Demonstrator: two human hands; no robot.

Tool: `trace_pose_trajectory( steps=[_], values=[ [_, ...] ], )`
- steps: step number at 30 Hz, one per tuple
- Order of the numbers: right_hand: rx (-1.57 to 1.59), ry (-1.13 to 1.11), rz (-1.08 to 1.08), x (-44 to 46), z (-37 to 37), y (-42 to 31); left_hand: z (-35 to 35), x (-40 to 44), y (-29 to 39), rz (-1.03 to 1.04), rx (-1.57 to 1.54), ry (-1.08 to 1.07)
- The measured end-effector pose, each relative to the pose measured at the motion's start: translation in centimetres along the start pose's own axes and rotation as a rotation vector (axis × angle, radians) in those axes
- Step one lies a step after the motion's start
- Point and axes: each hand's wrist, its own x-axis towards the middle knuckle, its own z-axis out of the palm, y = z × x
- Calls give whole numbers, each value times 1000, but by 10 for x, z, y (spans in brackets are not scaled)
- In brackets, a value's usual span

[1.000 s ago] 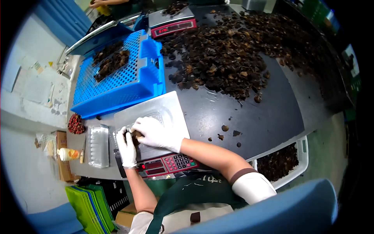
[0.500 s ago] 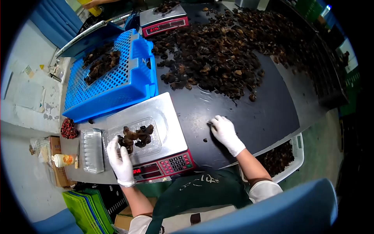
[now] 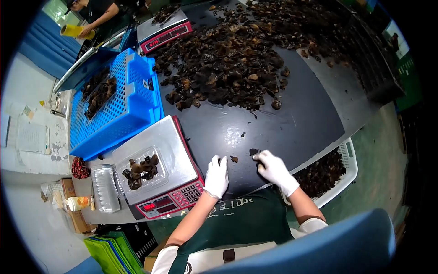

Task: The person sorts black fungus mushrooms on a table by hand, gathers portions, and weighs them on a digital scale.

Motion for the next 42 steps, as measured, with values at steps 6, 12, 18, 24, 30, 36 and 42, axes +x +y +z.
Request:
trace_pose_trajectory(
  steps=[6,12,18,24,30,36,42],
  values=[
    [-23,-48,69,-19,26,22,28,4,-15,37,133,-3],
    [438,-14,12,0,10,-55,14,-18,0,-645,-2100,-426],
    [257,-129,-391,19,9,-98,-4,-39,-6,-523,-2398,-473],
    [266,145,-257,30,49,-77,-133,-64,-23,-607,-1984,446],
    [-239,-154,-414,25,124,-77,-203,-63,-113,-374,-556,924],
    [-461,-61,-134,80,132,-58,-182,-52,-132,-114,177,579],
    [-730,218,549,9,4,32,-172,-54,-137,-87,119,572]
  ],
)
